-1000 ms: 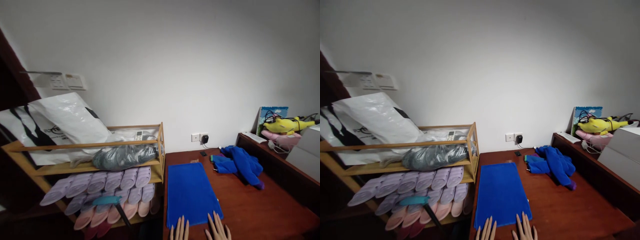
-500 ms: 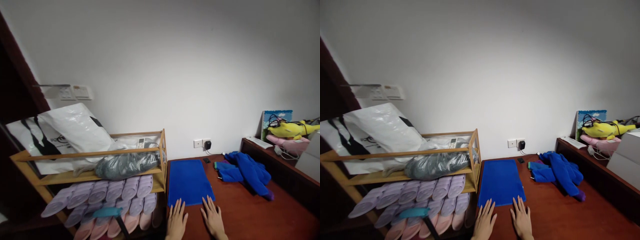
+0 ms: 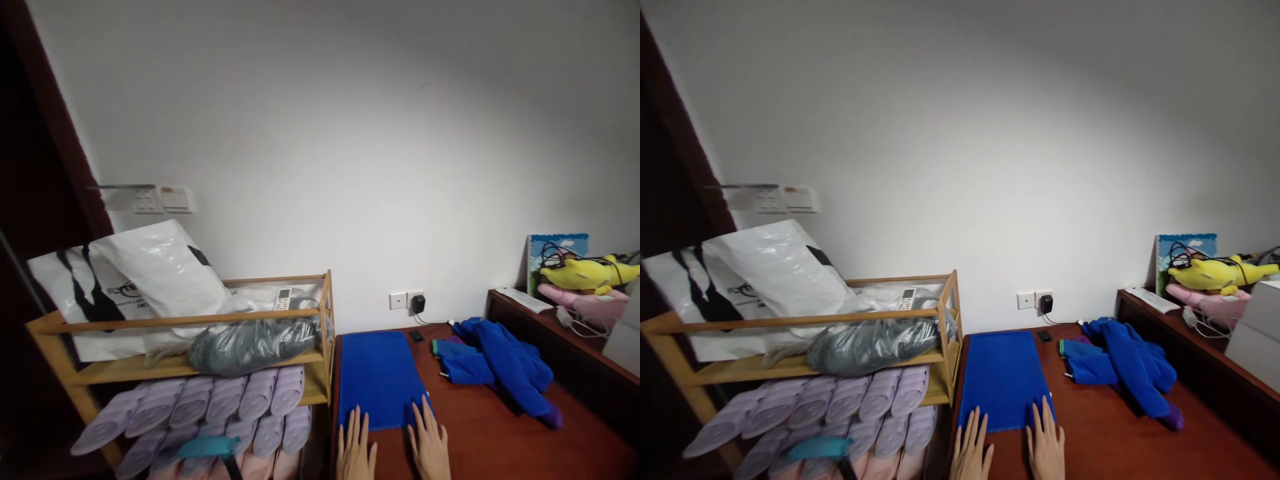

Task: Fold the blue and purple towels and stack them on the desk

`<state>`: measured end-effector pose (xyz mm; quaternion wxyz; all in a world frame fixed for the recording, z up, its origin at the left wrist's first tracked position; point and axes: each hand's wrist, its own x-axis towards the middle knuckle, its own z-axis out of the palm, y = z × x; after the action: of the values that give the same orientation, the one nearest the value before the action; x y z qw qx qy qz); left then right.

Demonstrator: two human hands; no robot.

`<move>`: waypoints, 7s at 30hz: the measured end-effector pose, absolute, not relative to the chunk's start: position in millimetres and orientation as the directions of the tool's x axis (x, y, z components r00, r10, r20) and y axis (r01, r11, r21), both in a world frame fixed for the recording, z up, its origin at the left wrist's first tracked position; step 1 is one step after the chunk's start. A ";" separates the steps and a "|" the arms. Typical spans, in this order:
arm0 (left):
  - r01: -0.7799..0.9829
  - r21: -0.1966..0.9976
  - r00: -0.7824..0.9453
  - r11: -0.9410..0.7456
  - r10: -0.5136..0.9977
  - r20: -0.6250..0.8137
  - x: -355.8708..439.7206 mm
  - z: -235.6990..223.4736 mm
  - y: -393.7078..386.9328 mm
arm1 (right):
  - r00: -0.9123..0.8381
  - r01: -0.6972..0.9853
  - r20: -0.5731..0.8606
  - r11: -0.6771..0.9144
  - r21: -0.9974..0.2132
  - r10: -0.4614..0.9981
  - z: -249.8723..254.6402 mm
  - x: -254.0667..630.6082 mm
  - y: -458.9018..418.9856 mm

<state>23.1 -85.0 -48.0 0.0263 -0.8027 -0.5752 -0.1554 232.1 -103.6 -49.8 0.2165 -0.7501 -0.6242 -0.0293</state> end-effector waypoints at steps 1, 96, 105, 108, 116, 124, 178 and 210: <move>0.942 0.122 0.264 -0.314 0.913 0.312 22.5 -47.3 -83.7 | 0.209 0.948 0.320 -0.111 -0.299 0.924 -45.3 231.9 -97.3; 0.703 0.396 0.627 -0.590 0.778 0.046 66.1 -16.0 -237.8 | 0.299 0.811 0.183 -0.149 -0.566 0.937 -27.2 304.9 -279.3; 0.855 0.316 0.451 -0.411 0.890 -0.061 -21.0 1.9 -233.7 | 0.267 0.819 0.218 -0.102 -0.564 0.939 -12.2 280.4 -249.4; 0.869 0.280 0.434 -0.407 0.900 -0.037 -24.0 -0.9 -229.6 | 0.141 0.861 0.324 0.045 -0.506 0.935 -8.2 227.7 -251.0; 0.861 0.273 0.423 -0.430 0.902 0.087 24.8 -22.3 -220.0 | 0.087 0.754 0.316 0.145 -0.640 0.945 -41.7 153.9 -234.0; 0.812 0.259 0.499 -0.524 0.852 0.161 4.4 -16.2 -208.5 | 0.140 0.971 0.235 -0.087 -0.222 0.962 -37.1 249.8 -252.0; 0.926 0.213 0.294 -0.311 0.950 0.110 -6.3 -22.7 -178.6 | 0.225 0.974 0.197 -0.216 -0.069 0.954 -65.6 427.1 -276.3; 0.920 0.119 0.361 -0.374 0.926 0.113 -5.2 -29.6 -163.0 | 0.279 0.941 0.236 -0.314 0.126 0.931 -55.0 505.4 -272.0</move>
<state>-5.2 -163.0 -29.6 -0.0176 -0.8248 -0.5594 -0.0803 505.4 -272.0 -55.0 0.0188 -0.7994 -0.5854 -0.1337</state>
